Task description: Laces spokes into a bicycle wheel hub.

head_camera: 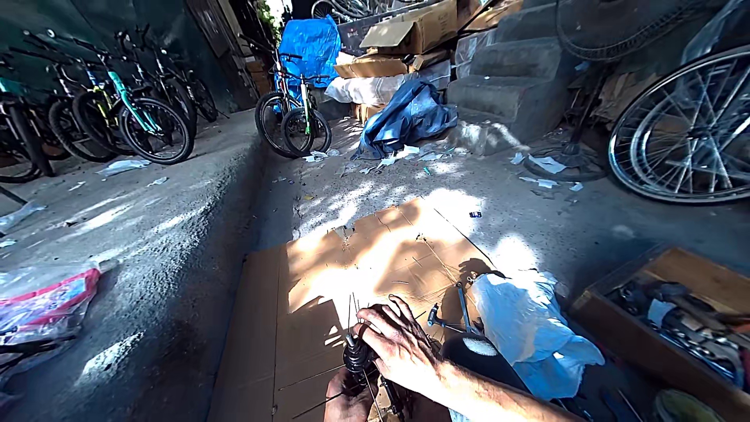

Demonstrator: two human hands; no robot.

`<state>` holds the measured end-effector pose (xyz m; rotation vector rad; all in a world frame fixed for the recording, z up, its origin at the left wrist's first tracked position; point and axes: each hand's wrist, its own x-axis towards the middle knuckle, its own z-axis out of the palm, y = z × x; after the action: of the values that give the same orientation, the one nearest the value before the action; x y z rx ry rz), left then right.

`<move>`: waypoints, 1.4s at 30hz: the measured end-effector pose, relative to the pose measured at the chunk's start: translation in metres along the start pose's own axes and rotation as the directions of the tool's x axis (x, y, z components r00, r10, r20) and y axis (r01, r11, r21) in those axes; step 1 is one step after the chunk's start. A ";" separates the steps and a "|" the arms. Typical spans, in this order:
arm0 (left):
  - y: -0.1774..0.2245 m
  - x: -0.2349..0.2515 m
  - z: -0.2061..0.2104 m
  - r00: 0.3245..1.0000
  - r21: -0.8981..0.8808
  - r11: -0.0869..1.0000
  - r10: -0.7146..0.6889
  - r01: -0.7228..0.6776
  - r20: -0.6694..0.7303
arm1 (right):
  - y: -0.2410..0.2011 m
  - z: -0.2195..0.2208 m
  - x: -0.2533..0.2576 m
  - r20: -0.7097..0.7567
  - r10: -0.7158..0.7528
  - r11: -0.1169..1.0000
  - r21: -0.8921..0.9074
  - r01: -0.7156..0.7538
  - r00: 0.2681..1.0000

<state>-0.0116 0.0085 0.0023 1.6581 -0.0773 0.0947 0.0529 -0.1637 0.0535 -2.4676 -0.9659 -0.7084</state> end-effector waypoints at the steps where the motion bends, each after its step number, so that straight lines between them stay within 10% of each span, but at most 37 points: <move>1: 0.000 0.000 0.000 1.000 0.007 1.000 -0.008 0.008 -0.005 | -0.001 0.000 0.001 -0.006 -0.004 0.999 -0.034 0.004 1.000; 13: 0.000 -0.002 -0.001 1.000 0.030 0.999 -0.013 0.014 -0.025 | 0.003 0.007 -0.003 -0.028 0.000 0.994 0.110 0.003 1.000; 18: -0.001 0.002 -0.004 0.993 -0.016 1.000 -0.017 0.015 -0.116 | 0.018 -0.017 0.009 0.158 0.011 0.993 -0.122 0.008 0.987; 28: -0.017 0.013 0.006 0.979 -0.158 0.979 -0.149 0.126 -0.138 | 0.047 -0.081 0.047 0.647 -0.100 0.991 0.134 0.016 0.756; 31: -0.021 0.012 0.003 0.962 0.218 0.940 -0.273 0.264 0.015 | 0.041 -0.088 0.064 0.622 -0.103 0.995 0.060 0.084 0.776; 34: -0.021 0.013 -0.017 0.800 0.749 0.578 -0.590 0.324 0.110 | 0.040 -0.089 0.078 0.620 -0.107 0.983 -0.052 0.176 0.777; 37: -0.010 0.007 -0.035 0.735 0.711 0.528 -0.678 0.465 0.023 | 0.037 -0.093 0.087 0.681 -0.053 0.969 -0.141 0.202 0.730; 40: 0.026 -0.013 -0.031 0.969 0.479 0.847 -0.157 0.231 -0.189 | 0.029 -0.096 0.086 0.696 -0.047 0.966 -0.152 0.210 0.717; 42: 0.041 -0.009 -0.019 0.864 0.660 0.739 0.413 -0.133 -0.289 | 0.019 -0.096 0.089 0.722 -0.052 0.971 -0.125 0.205 0.690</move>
<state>-0.0250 0.0234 0.0439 2.2467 0.0400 0.7905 0.0925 -0.1815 0.1781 -2.9328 -1.3998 0.2035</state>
